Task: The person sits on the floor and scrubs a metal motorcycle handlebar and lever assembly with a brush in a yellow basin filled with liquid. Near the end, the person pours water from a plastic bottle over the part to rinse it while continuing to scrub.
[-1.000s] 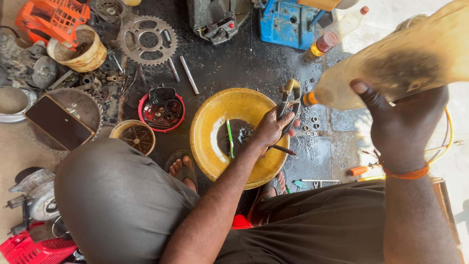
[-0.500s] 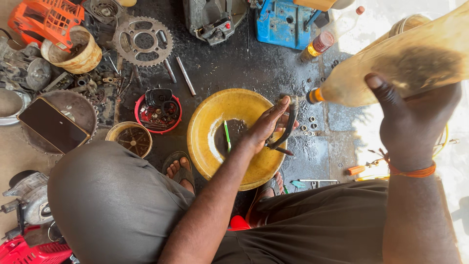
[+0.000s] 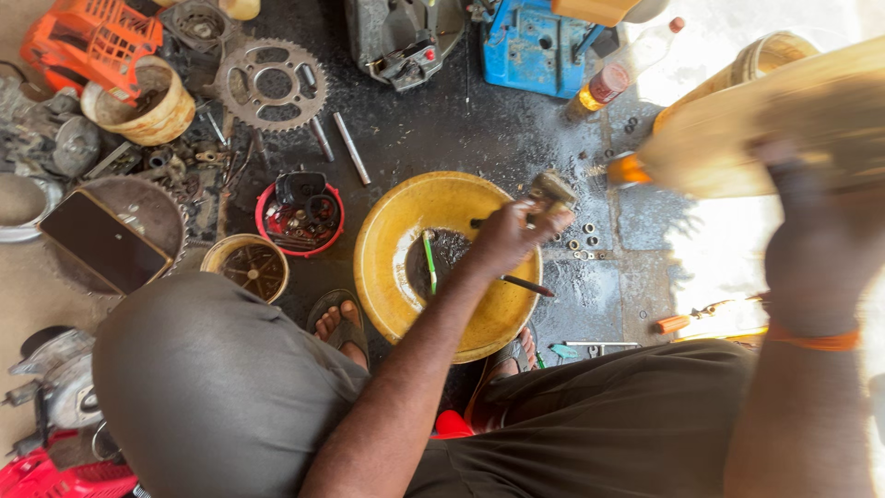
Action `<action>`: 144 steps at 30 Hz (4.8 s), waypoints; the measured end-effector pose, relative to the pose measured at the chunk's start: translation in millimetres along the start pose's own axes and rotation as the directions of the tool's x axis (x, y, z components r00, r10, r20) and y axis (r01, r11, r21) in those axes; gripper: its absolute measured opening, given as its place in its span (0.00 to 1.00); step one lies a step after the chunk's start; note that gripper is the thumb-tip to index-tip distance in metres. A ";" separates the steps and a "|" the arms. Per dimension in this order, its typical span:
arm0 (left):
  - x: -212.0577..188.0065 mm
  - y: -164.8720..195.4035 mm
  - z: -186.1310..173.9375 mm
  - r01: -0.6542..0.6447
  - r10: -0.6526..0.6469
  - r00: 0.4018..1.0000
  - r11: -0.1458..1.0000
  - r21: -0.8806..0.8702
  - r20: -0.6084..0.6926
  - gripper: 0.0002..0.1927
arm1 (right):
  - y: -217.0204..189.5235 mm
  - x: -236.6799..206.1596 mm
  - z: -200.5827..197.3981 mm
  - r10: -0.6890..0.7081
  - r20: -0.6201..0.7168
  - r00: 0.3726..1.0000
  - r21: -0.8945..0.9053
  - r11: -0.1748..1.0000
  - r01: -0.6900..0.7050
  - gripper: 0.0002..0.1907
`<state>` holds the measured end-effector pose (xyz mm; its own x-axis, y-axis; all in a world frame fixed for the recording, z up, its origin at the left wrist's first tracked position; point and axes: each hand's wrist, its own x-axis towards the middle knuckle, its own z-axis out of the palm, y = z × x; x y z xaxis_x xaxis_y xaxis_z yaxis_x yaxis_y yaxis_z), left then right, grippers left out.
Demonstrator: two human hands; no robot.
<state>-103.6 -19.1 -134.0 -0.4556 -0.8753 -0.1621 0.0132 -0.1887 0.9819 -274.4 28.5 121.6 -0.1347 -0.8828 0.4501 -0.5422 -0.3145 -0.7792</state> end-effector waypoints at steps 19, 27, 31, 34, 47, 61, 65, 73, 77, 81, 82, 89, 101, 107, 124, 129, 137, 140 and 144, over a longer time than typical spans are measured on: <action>-15.2 16.9 23.3 -0.216 0.402 0.915 0.553 0.805 -0.031 0.30 | -20.6 1.4 7.4 -0.061 0.025 0.998 0.054 0.997 0.060 0.24; -36.6 20.2 52.9 -0.066 0.458 0.877 0.410 0.910 -0.143 0.36 | -10.4 2.9 0.5 -0.259 0.125 0.958 -0.119 0.955 0.273 0.25; -36.9 18.9 48.0 -0.020 0.504 0.836 0.420 0.907 -0.215 0.38 | -10.4 -1.6 -4.1 -0.081 0.090 0.993 -0.105 0.990 0.090 0.21; -36.3 16.3 43.7 0.011 0.476 0.849 0.416 0.909 -0.228 0.39 | -12.4 -3.2 -1.3 -0.072 0.104 0.992 -0.125 0.989 0.085 0.19; -6.7 13.0 6.1 0.009 -0.022 0.897 0.999 -0.031 -0.441 0.34 | -26.2 -4.4 20.3 -0.110 0.155 0.982 0.094 0.991 0.096 0.25; -14.6 74.1 -41.5 -0.269 -0.031 0.876 0.797 -0.541 -0.481 0.50 | -20.0 -13.4 33.8 -0.088 0.233 0.969 -0.253 0.956 0.148 0.24; -22.2 93.2 -52.2 -0.324 -0.046 0.876 0.682 -0.656 -0.481 0.52 | -18.3 -12.3 35.8 -0.071 0.182 0.981 -0.123 0.988 0.095 0.26; -17.8 83.6 -53.4 -0.288 -0.104 0.906 0.559 -0.777 -0.410 0.53 | -9.7 -15.2 35.2 -0.110 0.146 0.983 0.061 0.993 0.102 0.32; -9.5 60.2 -44.5 -0.174 -0.190 0.937 0.476 -0.862 -0.294 0.50 | -8.8 -15.5 36.4 -0.105 0.121 0.987 0.085 0.992 0.095 0.33; -5.9 35.1 -30.7 -0.027 -0.226 0.965 0.419 -0.908 -0.133 0.48 | -4.8 -13.4 36.4 -0.134 0.064 0.989 0.089 0.988 0.128 0.32; -5.2 29.7 -27.4 0.011 -0.247 0.964 0.402 -0.915 -0.096 0.48 | -3.1 -12.8 36.3 -0.135 0.050 0.990 0.100 0.987 0.129 0.32; -2.0 8.5 -14.7 0.193 -0.295 0.951 0.352 -0.916 0.087 0.45 | -4.1 -12.7 37.7 -0.145 0.045 0.988 0.111 0.984 0.139 0.33; -4.4 16.2 -36.8 0.191 -0.251 0.964 0.404 -0.895 0.093 0.38 | -40.0 -20.9 50.2 -0.096 0.254 0.962 -0.033 0.994 0.107 0.28; 1.3 11.8 -53.4 0.171 -0.289 0.954 0.302 -0.938 0.080 0.36 | -25.3 -27.5 49.9 -0.098 0.340 0.935 -0.103 0.985 0.140 0.25; 10.9 -7.8 -22.2 0.069 -0.135 0.991 0.598 -0.798 -0.015 0.20 | -25.6 -3.9 58.7 -0.165 0.128 0.978 0.094 0.984 0.154 0.31; -6.3 17.7 -13.3 0.215 -0.223 0.974 0.883 -0.416 0.029 0.26 | -8.0 1.2 44.7 -0.143 0.103 0.984 0.093 0.987 0.133 0.30; -20.6 68.9 -1.9 0.097 -0.139 0.987 0.910 0.404 0.078 0.39 | 14.5 6.2 8.0 -0.221 0.058 0.974 0.063 0.974 0.217 0.32; -20.1 64.2 -7.5 0.023 -0.081 0.992 0.865 0.501 0.095 0.37 | 13.9 5.6 2.3 -0.186 0.056 0.981 0.021 0.983 0.185 0.31; -18.4 55.9 -26.4 -0.135 0.073 0.988 0.833 0.536 0.135 0.40 | 8.3 2.2 4.6 -0.197 0.069 0.978 0.089 0.978 0.191 0.31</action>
<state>-70.9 -25.3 -78.8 -0.5696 -0.8185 -0.0751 -0.4050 0.2000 0.8922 -275.3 22.3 114.0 0.0324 -0.8252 0.5640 -0.4824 -0.5071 -0.7143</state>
